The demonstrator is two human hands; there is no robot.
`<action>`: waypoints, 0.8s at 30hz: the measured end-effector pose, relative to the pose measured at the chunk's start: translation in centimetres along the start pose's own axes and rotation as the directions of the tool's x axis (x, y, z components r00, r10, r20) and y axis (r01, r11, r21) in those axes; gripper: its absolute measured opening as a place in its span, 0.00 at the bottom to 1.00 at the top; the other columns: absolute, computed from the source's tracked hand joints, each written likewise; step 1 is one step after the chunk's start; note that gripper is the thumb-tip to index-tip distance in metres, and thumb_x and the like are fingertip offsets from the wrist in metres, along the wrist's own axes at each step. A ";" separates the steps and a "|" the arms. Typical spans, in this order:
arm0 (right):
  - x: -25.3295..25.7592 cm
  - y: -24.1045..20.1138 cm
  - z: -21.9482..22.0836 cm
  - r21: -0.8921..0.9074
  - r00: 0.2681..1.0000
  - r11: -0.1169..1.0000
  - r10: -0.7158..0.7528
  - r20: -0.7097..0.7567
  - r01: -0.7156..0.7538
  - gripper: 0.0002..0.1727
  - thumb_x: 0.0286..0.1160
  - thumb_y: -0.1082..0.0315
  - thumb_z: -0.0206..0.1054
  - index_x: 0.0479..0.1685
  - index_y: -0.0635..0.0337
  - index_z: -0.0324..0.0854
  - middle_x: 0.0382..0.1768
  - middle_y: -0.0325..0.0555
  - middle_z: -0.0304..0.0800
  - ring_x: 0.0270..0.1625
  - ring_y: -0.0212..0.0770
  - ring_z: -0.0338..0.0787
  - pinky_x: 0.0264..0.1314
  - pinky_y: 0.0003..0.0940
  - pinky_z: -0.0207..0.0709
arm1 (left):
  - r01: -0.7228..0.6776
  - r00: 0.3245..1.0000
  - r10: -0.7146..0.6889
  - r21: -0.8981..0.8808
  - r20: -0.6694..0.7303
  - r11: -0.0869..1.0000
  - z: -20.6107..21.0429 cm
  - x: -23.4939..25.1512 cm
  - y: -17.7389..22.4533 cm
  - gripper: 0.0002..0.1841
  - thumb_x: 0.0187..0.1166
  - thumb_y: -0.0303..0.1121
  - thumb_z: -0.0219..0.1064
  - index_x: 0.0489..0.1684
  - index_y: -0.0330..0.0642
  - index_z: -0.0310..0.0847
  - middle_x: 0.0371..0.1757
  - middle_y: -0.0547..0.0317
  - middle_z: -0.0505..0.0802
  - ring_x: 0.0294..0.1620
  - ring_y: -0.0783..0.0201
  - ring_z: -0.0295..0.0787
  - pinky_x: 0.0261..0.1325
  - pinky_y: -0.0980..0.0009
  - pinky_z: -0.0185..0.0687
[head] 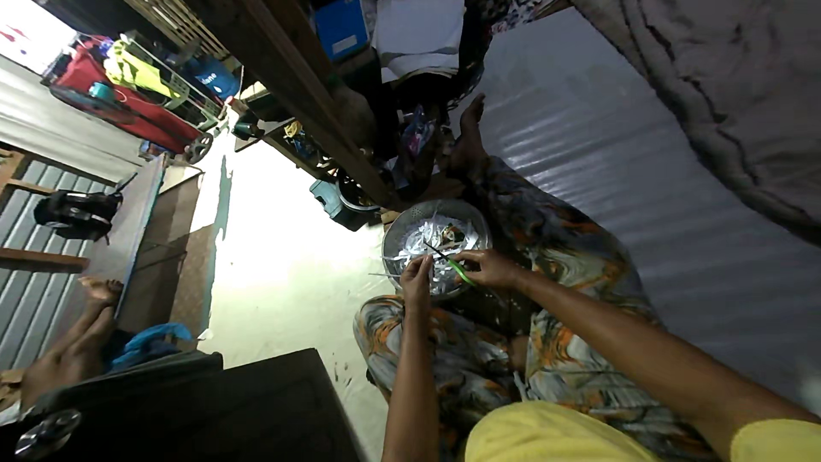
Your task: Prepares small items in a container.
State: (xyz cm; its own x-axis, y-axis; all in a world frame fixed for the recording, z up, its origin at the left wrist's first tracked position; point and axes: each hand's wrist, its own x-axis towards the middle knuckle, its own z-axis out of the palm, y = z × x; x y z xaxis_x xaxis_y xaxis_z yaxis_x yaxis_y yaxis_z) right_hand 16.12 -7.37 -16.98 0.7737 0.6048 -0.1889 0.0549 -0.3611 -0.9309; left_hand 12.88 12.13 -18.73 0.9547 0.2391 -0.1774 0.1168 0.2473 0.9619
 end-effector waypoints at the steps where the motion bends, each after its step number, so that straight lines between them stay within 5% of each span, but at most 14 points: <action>1: 0.0 0.0 0.0 -0.002 1.000 1.000 0.001 -0.007 -0.001 0.24 0.79 0.66 0.69 0.71 0.69 0.79 0.47 0.58 0.88 0.41 0.41 0.84 0.53 0.37 0.78 | 0.001 1.000 -0.001 -0.004 -0.003 1.000 0.0 0.0 0.0 0.05 0.82 0.21 0.61 0.40 0.32 0.84 0.30 0.63 0.88 0.27 0.76 0.81 0.35 0.79 0.80; 24: -0.3 -0.1 0.2 0.002 1.000 1.000 -0.018 0.018 0.018 0.27 0.76 0.63 0.73 0.71 0.70 0.78 0.51 0.62 0.89 0.45 0.45 0.87 0.56 0.39 0.80 | 0.006 1.000 -0.006 -0.021 0.000 1.000 0.1 -0.2 0.2 0.06 0.83 0.22 0.61 0.41 0.33 0.84 0.32 0.63 0.89 0.29 0.76 0.82 0.37 0.79 0.81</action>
State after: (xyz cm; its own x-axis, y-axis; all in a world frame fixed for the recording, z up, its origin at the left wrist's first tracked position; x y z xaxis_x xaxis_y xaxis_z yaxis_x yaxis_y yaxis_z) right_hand 15.83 -7.37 -16.88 0.7608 0.6240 -0.1783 0.0674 -0.3492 -0.9346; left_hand 12.72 12.00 -18.47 0.9540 0.2377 -0.1830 0.1166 0.2683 0.9563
